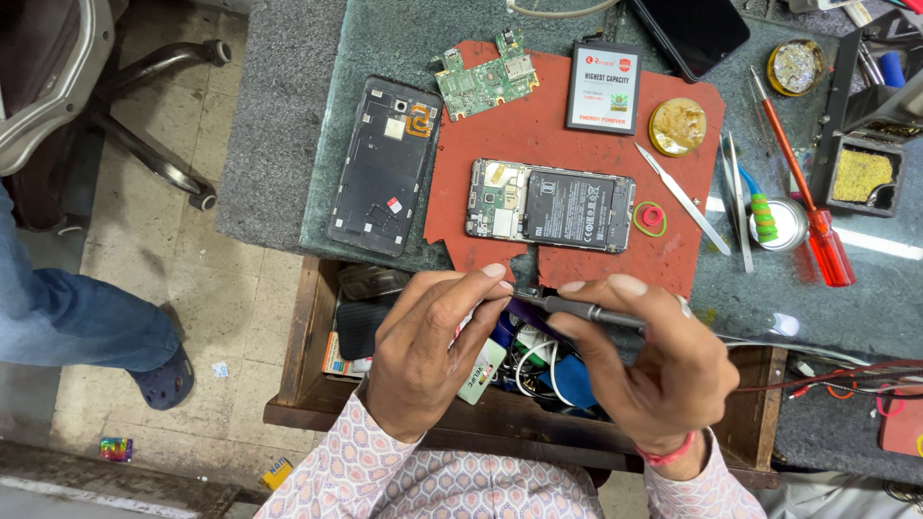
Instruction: The person repairs a smartphone at a repair workbench. They handle the opened phone, remove and reposition its battery, use a screwdriver on the phone body, pick up small components with tweezers, then close the phone with its back cover and place it on the mat.
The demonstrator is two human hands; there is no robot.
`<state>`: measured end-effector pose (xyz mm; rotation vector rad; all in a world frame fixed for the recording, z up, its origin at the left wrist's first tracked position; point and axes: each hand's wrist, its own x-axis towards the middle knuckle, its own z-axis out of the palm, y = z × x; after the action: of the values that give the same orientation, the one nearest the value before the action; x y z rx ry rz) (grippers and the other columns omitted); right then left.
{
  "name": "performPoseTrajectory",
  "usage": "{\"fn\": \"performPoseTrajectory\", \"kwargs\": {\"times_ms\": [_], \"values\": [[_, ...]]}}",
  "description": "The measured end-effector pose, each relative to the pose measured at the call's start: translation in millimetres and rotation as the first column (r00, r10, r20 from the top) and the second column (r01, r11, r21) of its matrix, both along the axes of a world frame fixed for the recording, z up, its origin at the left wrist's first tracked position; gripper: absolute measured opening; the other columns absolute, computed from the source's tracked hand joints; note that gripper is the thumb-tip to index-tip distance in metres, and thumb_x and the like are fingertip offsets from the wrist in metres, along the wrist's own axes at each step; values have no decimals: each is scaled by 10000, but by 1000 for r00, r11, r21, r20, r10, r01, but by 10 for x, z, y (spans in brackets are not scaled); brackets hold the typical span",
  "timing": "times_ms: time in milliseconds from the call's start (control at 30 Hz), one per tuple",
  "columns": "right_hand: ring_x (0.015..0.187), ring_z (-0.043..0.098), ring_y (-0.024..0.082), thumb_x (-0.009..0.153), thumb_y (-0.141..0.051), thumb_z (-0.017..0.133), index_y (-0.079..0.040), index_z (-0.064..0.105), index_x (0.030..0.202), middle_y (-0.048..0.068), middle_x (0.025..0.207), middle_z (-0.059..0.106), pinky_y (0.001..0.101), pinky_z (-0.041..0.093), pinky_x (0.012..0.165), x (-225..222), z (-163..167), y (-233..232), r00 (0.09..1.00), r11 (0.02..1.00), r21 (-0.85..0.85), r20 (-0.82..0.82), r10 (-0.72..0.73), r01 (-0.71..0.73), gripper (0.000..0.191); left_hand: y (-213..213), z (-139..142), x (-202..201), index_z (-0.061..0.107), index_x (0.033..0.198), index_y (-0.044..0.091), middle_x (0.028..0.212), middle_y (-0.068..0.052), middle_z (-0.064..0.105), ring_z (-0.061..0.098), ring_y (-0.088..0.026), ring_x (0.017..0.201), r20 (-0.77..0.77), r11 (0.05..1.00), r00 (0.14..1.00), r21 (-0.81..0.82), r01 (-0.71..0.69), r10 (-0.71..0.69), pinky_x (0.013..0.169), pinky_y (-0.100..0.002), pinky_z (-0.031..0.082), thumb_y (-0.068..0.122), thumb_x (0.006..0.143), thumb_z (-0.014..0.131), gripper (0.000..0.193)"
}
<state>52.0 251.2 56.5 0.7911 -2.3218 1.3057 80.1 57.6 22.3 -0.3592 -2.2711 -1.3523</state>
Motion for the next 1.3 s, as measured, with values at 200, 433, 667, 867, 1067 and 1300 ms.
{"fn": "performPoseTrajectory", "kwargs": {"times_ms": [200,433,667,867,1067,1300], "values": [[965,775,263,871,103,802,-38,521,1323,155,1055,740,323,615,802,-123,233,-59,999,975,223,-42,21,-11,551,-8,40,-137,487,1418,77,1119,-53,720,703,-231,995,-38,996,999,-81,-24,21,842,-350,582,-15,949,800,572],[1054,762,253,957,159,705,-21,503,1383,139,1152,725,305,612,850,-523,316,-104,993,970,235,-78,90,-70,505,-19,145,-446,400,1542,134,1147,-35,718,684,-195,1047,45,999,999,-43,33,-31,887,-327,562,-53,973,742,689],[1024,738,217,954,167,716,-51,507,1454,109,1174,724,291,580,865,-727,281,-163,985,946,311,-110,133,-93,584,-17,98,-518,350,1578,133,1223,-51,714,631,-234,1181,104,998,994,-43,46,-41,1039,-382,515,-95,944,664,743],[1054,751,202,993,138,744,-66,518,1440,90,1148,738,282,590,882,-768,194,-166,991,948,306,-69,112,-86,541,-11,35,-519,331,1574,104,1277,-80,702,617,-252,1202,114,999,992,-19,47,-45,1048,-389,507,-82,937,644,734],[1041,753,201,1003,128,749,-64,522,1435,90,1142,739,279,596,869,-769,166,-157,992,950,300,-65,107,-83,524,-3,14,-508,337,1570,100,1275,-82,702,617,-253,1204,134,999,990,-23,38,-35,1043,-384,512,-71,941,650,724],[1038,752,204,998,120,758,-65,527,1443,90,1134,742,282,592,863,-775,152,-156,991,947,311,-72,112,-85,535,1,0,-514,321,1578,104,1286,-73,703,606,-240,1215,142,999,989,-25,45,-41,1051,-375,514,-63,953,647,725]]}}
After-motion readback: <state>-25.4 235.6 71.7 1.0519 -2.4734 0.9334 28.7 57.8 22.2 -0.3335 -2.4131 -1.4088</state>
